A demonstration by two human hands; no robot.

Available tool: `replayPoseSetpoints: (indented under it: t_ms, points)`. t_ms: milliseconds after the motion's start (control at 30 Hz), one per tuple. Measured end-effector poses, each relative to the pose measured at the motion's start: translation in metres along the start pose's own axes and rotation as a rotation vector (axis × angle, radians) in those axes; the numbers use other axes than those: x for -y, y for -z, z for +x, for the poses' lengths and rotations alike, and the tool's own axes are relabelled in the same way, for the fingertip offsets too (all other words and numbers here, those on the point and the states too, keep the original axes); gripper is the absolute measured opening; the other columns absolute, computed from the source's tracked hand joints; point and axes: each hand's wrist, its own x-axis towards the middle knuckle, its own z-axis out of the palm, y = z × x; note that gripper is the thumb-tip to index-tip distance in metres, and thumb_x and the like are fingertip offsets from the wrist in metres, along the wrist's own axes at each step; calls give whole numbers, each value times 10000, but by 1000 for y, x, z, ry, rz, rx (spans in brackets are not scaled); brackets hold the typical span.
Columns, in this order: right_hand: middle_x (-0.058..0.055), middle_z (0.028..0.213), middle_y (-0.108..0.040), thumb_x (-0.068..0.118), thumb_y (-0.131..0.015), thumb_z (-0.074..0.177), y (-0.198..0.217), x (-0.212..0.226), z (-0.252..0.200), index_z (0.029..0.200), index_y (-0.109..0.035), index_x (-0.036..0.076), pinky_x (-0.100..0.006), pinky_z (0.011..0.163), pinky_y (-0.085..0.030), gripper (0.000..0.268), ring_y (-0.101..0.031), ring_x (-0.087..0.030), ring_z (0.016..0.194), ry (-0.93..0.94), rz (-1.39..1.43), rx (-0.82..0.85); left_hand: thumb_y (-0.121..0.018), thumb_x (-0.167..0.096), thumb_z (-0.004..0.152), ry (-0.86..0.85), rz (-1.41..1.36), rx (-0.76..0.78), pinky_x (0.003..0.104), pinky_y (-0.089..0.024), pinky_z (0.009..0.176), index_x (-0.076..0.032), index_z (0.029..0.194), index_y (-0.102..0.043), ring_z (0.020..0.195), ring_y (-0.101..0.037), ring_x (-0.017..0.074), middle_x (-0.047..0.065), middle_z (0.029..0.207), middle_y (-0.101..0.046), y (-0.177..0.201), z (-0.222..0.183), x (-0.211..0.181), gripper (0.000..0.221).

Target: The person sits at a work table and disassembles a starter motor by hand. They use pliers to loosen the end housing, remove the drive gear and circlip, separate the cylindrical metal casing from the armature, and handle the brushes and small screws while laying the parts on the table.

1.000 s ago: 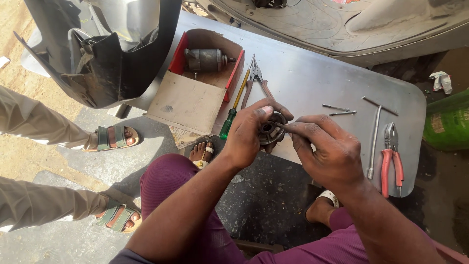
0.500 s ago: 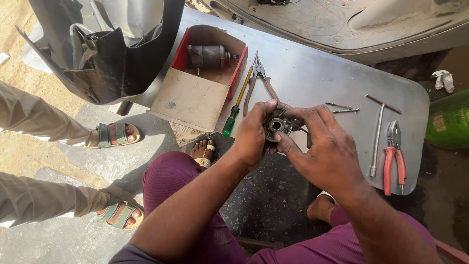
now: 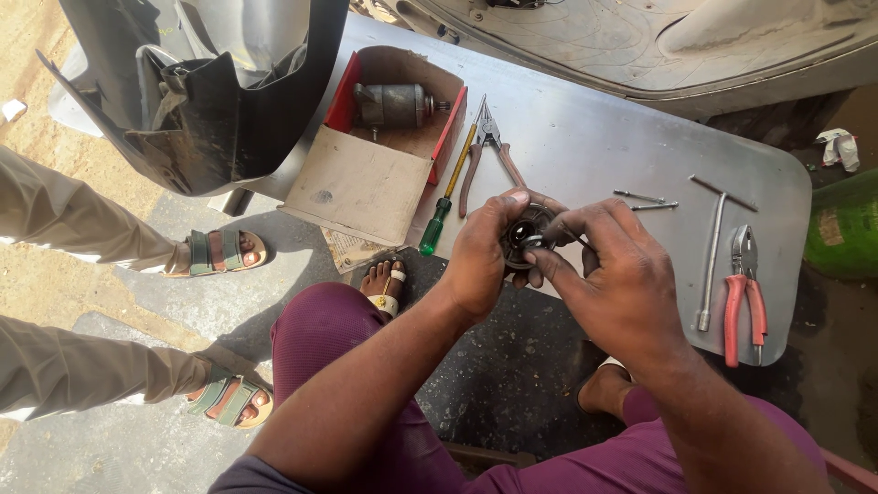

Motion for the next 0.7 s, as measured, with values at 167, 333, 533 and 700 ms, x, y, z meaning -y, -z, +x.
replayPoseSetpoints:
  t_ms: [167,333,533,700]
  points:
    - [-40,777,-675,141,-862,851,12,-5,-3,1014,-716,57,-277,500,-439,234,-580,-87,585,-145,138,-25,-305,-388,1089,-5,-87,50,219,-437,443,7,1163,-649,539,-601,116,71,772,-655,8,3,6,530]
    - [-30,869,-705,74,-804,933,19,-11,-4,1102,-717,17,-208,532,-429,199,-554,-32,666,-148,331,-113,-310,-385,1090,-5,-144,84,214,-450,425,25,1171,-642,533,-623,129,95,806,-689,6,3,3,534]
    - [-6,966,-730,58,-762,898,22,-18,-4,1141,-724,20,-165,599,-524,249,-642,-9,749,-152,425,-81,-359,-392,1093,43,-154,70,231,-466,440,48,1181,-636,558,-648,150,94,782,-672,7,6,1,528]
    - [-32,867,-709,52,-802,933,33,-26,-15,1128,-755,28,-214,563,-471,202,-589,-52,692,-202,329,-96,-414,-393,1079,28,-160,34,245,-473,459,36,1196,-656,602,-662,154,90,741,-646,15,13,5,506]
